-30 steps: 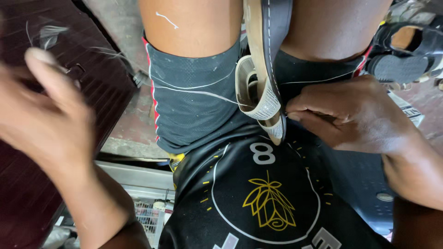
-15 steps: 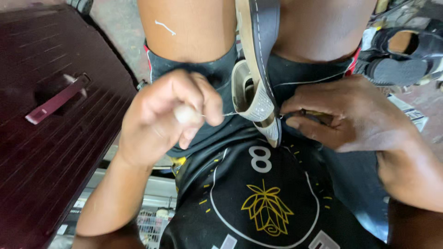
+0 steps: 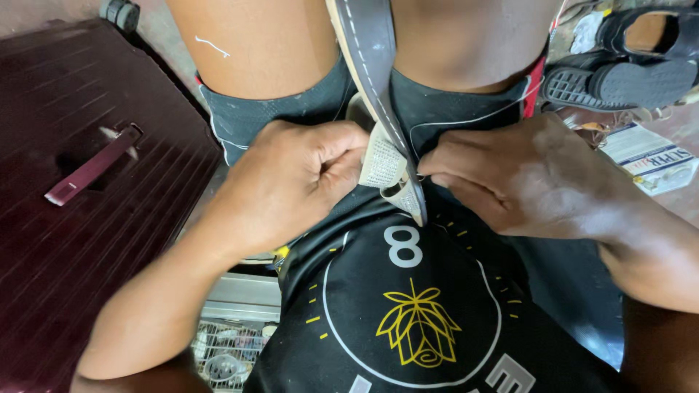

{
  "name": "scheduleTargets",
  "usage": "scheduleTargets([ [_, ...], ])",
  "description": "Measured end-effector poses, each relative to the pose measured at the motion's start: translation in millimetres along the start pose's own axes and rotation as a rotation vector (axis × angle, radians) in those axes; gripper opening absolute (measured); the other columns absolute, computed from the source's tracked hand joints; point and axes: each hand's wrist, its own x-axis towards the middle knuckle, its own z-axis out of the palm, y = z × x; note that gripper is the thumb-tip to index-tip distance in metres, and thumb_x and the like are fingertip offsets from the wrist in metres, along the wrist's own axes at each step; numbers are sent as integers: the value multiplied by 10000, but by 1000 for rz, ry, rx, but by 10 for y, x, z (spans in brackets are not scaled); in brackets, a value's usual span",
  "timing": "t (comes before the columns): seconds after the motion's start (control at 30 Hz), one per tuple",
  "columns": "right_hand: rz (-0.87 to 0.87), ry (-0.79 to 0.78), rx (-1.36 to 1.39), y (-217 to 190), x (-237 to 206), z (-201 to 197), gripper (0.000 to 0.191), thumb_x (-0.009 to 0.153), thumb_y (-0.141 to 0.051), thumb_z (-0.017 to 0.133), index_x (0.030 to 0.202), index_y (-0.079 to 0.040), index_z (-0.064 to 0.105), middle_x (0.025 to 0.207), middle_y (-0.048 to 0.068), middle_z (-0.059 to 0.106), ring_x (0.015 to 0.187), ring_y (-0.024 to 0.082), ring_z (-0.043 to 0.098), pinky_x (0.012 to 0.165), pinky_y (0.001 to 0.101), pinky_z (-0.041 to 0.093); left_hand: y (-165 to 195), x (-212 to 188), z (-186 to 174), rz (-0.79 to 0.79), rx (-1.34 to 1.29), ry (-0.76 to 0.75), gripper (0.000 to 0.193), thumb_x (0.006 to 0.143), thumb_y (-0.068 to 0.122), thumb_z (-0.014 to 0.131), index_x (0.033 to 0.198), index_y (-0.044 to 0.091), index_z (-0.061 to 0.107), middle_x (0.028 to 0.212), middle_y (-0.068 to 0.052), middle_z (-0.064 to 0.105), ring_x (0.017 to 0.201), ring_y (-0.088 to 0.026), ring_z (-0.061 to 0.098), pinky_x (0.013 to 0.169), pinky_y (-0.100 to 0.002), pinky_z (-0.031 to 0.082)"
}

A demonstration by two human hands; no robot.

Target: The person is sewing a sandal using a needle and thread. They repeatedly push the needle through the sole and pull the thread to secure the sandal's components.

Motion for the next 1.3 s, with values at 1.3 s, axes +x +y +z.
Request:
scheduleTargets([
  [1.3, -12, 153, -480, -43, -150, 58, 461, 890, -444, 754, 612, -149, 534, 548, 20, 467, 449, 190, 511, 404, 359, 376, 123, 218, -79, -59, -124, -227, 204, 851, 198, 695, 1030, 212, 793, 635, -59, 714, 474, -143, 576, 522, -315, 490],
])
